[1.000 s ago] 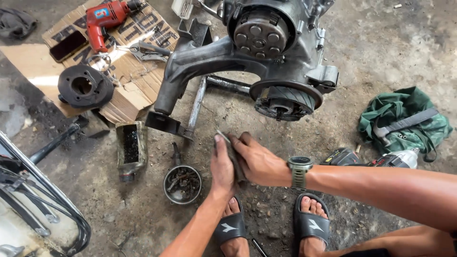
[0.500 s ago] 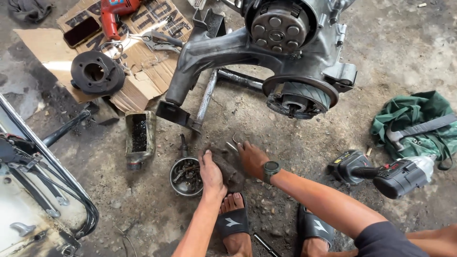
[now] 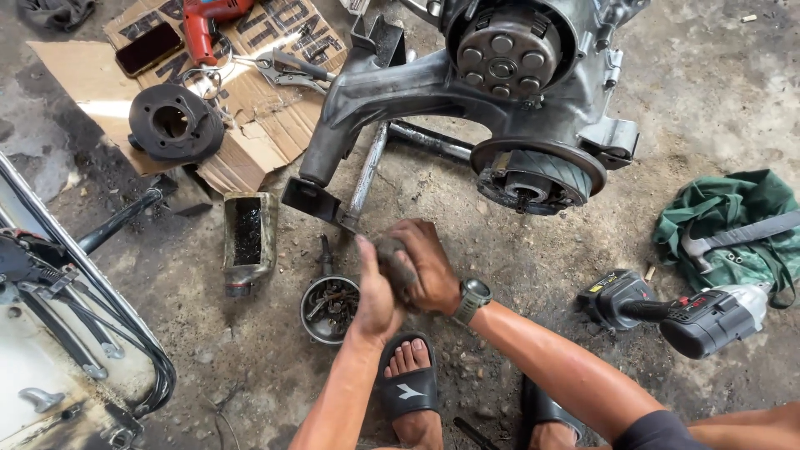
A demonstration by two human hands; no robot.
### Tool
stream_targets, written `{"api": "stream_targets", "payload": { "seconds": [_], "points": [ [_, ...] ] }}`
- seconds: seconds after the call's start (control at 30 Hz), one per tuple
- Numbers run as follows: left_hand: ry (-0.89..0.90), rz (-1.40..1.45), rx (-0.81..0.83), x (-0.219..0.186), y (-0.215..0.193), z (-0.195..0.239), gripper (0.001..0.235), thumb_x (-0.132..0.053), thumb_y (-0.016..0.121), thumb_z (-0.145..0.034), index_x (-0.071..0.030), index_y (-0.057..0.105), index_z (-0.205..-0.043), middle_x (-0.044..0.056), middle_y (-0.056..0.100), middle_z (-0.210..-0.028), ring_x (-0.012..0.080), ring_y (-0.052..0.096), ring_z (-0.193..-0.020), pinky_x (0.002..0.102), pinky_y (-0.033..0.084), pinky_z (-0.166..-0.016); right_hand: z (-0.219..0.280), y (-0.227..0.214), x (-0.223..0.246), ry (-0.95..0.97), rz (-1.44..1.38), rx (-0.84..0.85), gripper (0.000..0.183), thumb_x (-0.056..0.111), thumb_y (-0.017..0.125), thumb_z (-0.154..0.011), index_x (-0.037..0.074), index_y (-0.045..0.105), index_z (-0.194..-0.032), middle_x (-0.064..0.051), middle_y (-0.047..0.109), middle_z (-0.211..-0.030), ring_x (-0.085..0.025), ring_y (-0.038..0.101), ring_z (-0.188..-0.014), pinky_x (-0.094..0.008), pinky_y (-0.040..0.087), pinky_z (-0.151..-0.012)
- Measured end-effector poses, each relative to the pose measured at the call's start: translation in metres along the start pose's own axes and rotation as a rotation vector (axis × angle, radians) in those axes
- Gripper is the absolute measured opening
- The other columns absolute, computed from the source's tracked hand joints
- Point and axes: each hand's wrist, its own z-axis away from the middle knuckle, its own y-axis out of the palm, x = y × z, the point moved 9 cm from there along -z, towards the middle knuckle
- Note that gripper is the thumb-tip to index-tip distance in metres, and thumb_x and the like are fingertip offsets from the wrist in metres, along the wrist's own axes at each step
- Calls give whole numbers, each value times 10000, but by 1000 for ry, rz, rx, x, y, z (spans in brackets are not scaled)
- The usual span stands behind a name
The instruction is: The person is repairing a motorcycle engine. They use a screwdriver to adjust components, wipe parts with a cloth, and manipulate various engine parts by hand.
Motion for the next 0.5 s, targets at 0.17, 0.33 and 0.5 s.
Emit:
{"api": "stream_targets", "payload": {
  "seconds": [0.17, 0.33, 0.5],
  "points": [
    [-16, -149, 359, 11, 7, 8, 847, -722, 191, -1008, -30, 616, -1249, 220, 702, -1141, 278, 675, -1102, 449, 512, -1000, 1, -14, -30, 208, -156, -47, 398, 298, 319, -1093, 69, 621, -972, -149, 549, -824, -352, 543, -785, -452, 457, -811],
    [-270, -244, 677, 3, 12, 26, 773, -508, 240, -1104, 147, 561, -1361, 357, 583, -1367, 425, 491, -1327, 576, 230, -1261, -10, -39, -41, 380, -425, -55, 448, 248, 333, -1098, 62, 631, -820, -116, 636, -733, -177, 544, -760, -378, 496, -756],
    [-69, 104, 94, -21, 23, 19, 1029, -839, 171, -893, -79, 604, -1434, 174, 669, -1357, 349, 613, -1248, 491, 319, -1209, -47, -27, 33, 213, -393, 78, 486, 366, 470, -1065, 40, 595, -1404, -234, 589, -1388, -405, 500, -1381, -558, 334, -1193]
  ]
}}
